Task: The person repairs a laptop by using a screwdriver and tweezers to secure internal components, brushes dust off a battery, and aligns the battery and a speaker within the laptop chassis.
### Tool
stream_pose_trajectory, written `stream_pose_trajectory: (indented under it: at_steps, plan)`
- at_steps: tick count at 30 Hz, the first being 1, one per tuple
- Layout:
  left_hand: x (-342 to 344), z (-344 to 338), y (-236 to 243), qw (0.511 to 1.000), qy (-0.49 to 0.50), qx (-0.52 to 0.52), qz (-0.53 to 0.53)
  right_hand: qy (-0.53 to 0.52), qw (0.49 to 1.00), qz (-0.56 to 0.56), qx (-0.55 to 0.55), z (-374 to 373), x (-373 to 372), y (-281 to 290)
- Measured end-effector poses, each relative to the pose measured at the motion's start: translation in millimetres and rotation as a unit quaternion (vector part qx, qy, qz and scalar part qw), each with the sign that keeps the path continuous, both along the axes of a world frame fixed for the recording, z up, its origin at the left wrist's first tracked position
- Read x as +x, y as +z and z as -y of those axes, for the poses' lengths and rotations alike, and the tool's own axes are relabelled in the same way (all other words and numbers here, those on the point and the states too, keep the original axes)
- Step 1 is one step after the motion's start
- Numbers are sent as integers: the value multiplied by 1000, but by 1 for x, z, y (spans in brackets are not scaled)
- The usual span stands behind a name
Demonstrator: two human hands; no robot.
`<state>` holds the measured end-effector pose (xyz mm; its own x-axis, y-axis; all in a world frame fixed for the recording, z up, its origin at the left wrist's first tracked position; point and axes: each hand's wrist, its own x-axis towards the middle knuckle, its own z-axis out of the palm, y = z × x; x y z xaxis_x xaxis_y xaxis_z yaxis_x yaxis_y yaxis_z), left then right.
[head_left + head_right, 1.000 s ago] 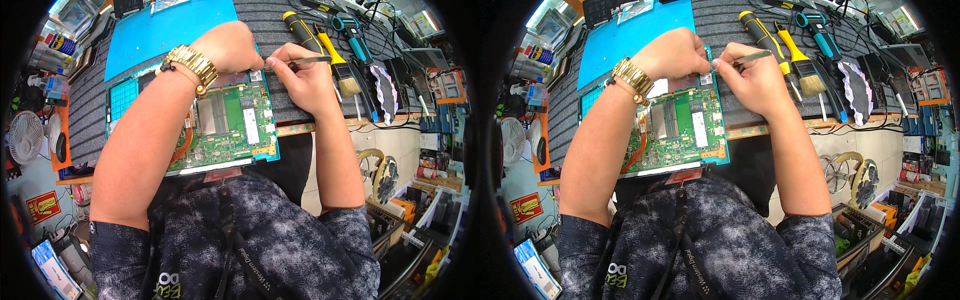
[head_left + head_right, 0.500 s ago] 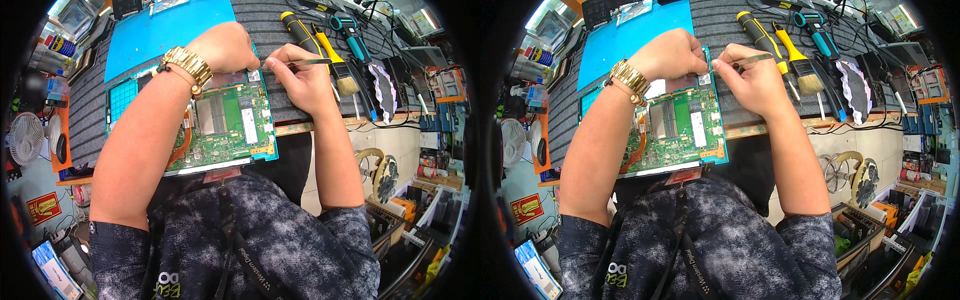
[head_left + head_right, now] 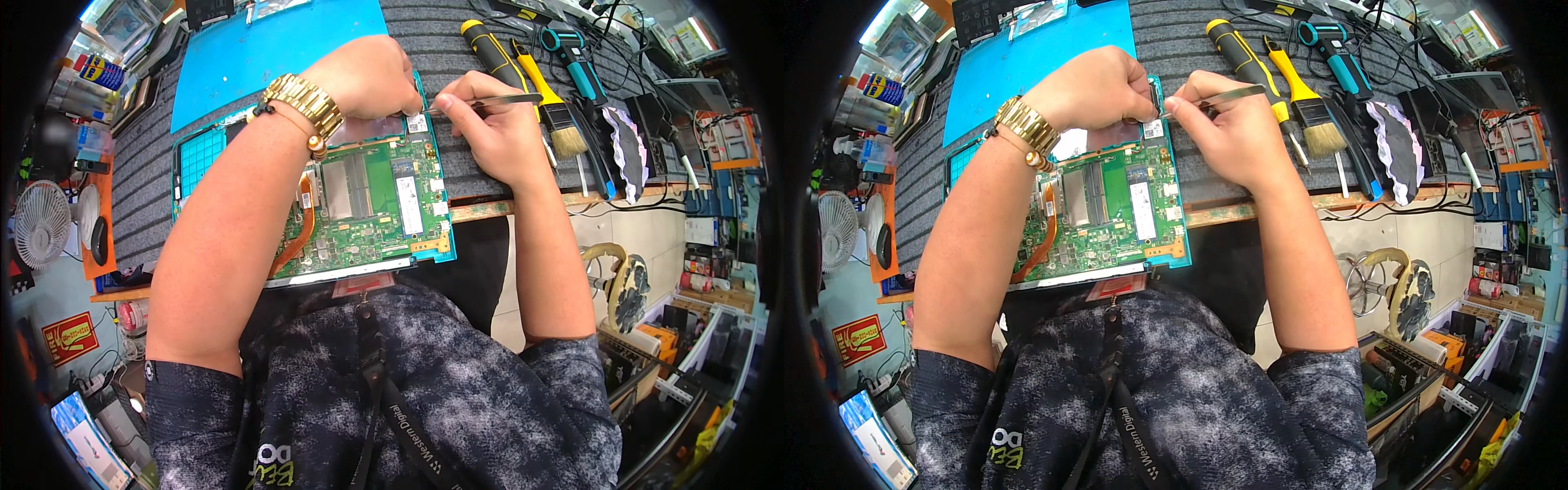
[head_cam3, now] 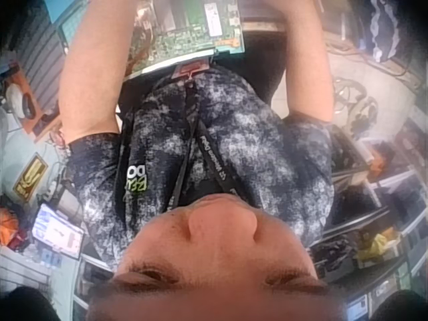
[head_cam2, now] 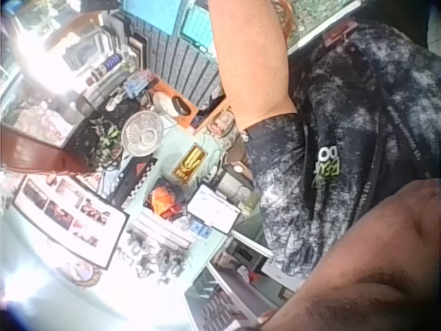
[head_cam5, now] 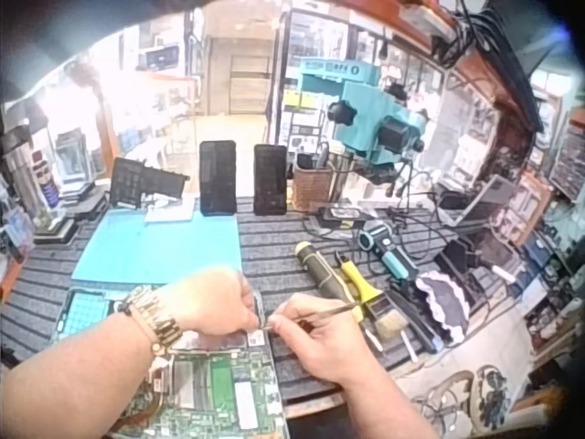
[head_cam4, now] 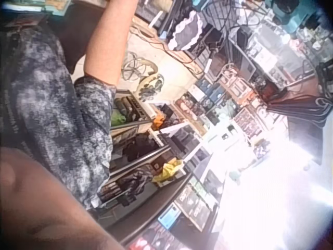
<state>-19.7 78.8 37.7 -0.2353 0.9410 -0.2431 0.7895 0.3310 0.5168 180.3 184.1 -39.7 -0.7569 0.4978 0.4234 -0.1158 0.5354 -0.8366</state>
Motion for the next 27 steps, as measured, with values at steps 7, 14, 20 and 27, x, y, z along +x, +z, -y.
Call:
stream_pose_trajectory:
  at_steps: [7, 14, 20, 27]
  plan:
    - [0, 1, 0, 1000, 4, 1, 6, -3, 1000, 9, -27, -2, 1, -1]
    - [0, 0, -1, 1000, 5, 5, 3, -36, 997, 5, -68, -1, 0, 5]
    - [1, 0, 0, 1000, 6, -1, 11, -53, 994, 37, -93, 2, -4, 9]
    - [0, 0, -1, 1000, 10, 0, 15, -73, 992, 73, -74, 0, -6, 11]
